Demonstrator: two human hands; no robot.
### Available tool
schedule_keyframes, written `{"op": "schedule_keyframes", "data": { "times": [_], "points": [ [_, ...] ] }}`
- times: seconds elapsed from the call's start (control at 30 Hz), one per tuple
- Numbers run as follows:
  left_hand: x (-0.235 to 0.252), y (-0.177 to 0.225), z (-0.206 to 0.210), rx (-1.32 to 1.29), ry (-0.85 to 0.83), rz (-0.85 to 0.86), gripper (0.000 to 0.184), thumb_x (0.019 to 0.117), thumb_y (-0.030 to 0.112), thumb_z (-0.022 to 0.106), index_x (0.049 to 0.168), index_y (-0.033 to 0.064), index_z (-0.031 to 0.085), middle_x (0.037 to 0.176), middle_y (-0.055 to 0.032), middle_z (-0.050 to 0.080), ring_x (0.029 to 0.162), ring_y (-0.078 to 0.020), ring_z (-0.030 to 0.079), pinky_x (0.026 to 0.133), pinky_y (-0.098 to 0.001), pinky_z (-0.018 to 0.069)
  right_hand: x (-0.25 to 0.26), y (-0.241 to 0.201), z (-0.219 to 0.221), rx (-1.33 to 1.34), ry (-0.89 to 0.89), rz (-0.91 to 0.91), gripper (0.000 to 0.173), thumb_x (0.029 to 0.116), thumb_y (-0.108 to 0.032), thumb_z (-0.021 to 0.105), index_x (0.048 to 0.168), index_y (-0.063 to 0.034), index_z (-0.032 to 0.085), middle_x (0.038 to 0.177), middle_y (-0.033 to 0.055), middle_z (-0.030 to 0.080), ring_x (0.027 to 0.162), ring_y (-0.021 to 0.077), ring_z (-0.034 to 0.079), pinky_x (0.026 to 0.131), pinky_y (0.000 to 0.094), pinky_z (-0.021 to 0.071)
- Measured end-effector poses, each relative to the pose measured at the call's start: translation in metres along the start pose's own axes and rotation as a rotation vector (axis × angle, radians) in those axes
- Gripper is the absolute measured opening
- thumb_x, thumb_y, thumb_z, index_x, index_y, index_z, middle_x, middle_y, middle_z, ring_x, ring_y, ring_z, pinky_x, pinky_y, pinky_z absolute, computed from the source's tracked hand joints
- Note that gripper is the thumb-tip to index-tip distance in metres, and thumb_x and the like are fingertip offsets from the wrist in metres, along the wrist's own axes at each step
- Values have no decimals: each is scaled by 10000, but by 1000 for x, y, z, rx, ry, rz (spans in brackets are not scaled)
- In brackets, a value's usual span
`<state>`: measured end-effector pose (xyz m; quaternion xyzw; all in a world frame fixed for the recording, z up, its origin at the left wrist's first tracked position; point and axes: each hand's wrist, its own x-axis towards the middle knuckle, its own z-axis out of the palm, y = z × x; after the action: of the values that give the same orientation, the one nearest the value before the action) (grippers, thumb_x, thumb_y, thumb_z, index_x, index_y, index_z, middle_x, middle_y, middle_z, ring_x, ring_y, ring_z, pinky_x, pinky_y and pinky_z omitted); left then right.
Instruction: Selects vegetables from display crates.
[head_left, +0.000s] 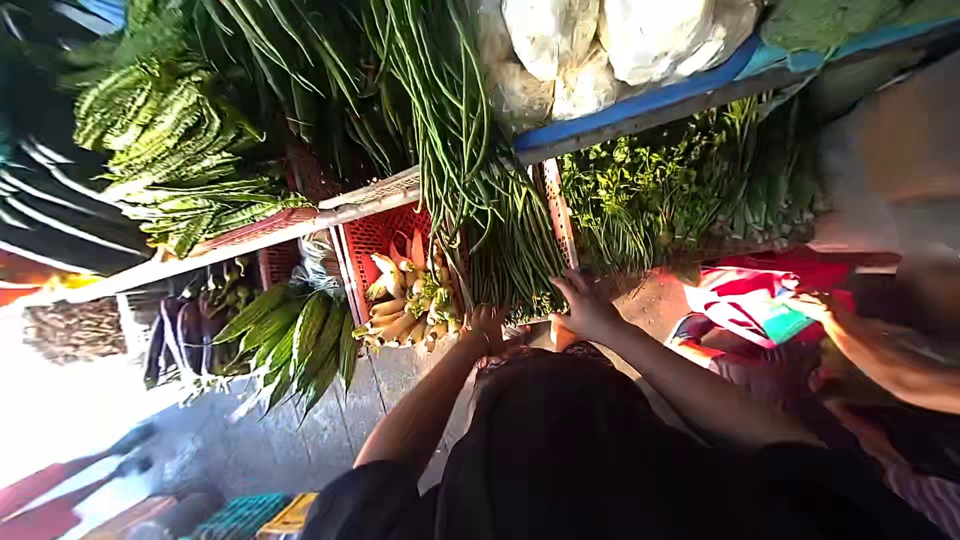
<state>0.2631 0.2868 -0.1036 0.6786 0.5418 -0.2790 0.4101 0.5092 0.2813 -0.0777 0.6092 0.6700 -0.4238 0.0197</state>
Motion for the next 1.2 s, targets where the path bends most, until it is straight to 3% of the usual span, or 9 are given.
{"op": "schedule_keyframes", "data": {
  "times": [0.1,0.37,0.57,0.67,0.77,0.87,1.0,1.13,1.2],
  "points": [
    [-17,15,30,-53,75,-100,1035,833,572,759,1655,293,195,1703,-236,90,1559,-460,114,1220,-667,149,36,15,6,-94,-149,-112,945,854,-431,814,1631,-260,303,1673,201,250,1509,437,302,1168,624,353],
    [-57,9,55,-487,341,-183,791,935,440,700,1593,159,363,1599,-153,405,1448,-309,436,1173,-505,396,50,8,31,-413,-363,-223,804,942,-210,729,1617,-354,316,1638,265,284,1447,558,323,1027,767,378],
    [-85,3,85,-666,338,-282,712,962,400,681,1568,141,413,1574,-169,434,1317,-312,567,1085,-465,487,81,34,24,-246,-269,-368,356,995,-175,651,1349,-206,672,1474,159,563,1187,406,652,939,621,548],
    [-89,-7,106,-735,373,-251,654,969,365,679,1529,104,467,1525,-183,490,1256,-303,608,1060,-444,503,95,52,-4,44,-125,-343,302,980,-134,670,1279,-107,702,1327,145,671,1244,314,637,1088,539,492],
    [-91,-14,114,-708,346,-197,604,987,356,660,1509,103,495,1513,-167,509,1264,-291,607,1076,-441,494,91,66,-10,251,16,-125,289,971,-110,689,1259,-104,704,1257,163,697,1091,325,707,930,565,581],
    [-99,-11,96,-586,355,-64,615,977,360,663,1516,119,490,1519,-150,510,1372,-283,529,1154,-466,429,58,27,-20,137,110,-58,296,964,-121,692,1258,-138,720,1261,143,707,1158,335,680,1012,587,530],
    [-113,12,43,-490,551,89,843,893,445,753,1568,85,399,1516,-221,489,1419,-352,467,1189,-502,374,-7,-71,-70,-146,182,-275,296,952,-62,680,1239,-114,729,1297,161,679,1228,344,639,1065,550,504],
    [-112,50,1,-507,1111,411,1209,650,477,939,1571,-2,320,1571,-274,388,1448,-400,412,1186,-545,367,-84,-170,-113,-323,229,-354,279,957,-122,694,1230,-161,738,1247,150,690,1189,345,648,1014,572,525],
    [-117,62,-22,-522,1387,615,1163,658,405,926,1538,-51,318,1565,-291,388,1447,-427,406,1196,-570,342,-127,-216,-117,-341,284,-392,281,947,-143,704,1225,-166,740,1192,136,704,1134,322,669,974,560,542]
  ]
}}
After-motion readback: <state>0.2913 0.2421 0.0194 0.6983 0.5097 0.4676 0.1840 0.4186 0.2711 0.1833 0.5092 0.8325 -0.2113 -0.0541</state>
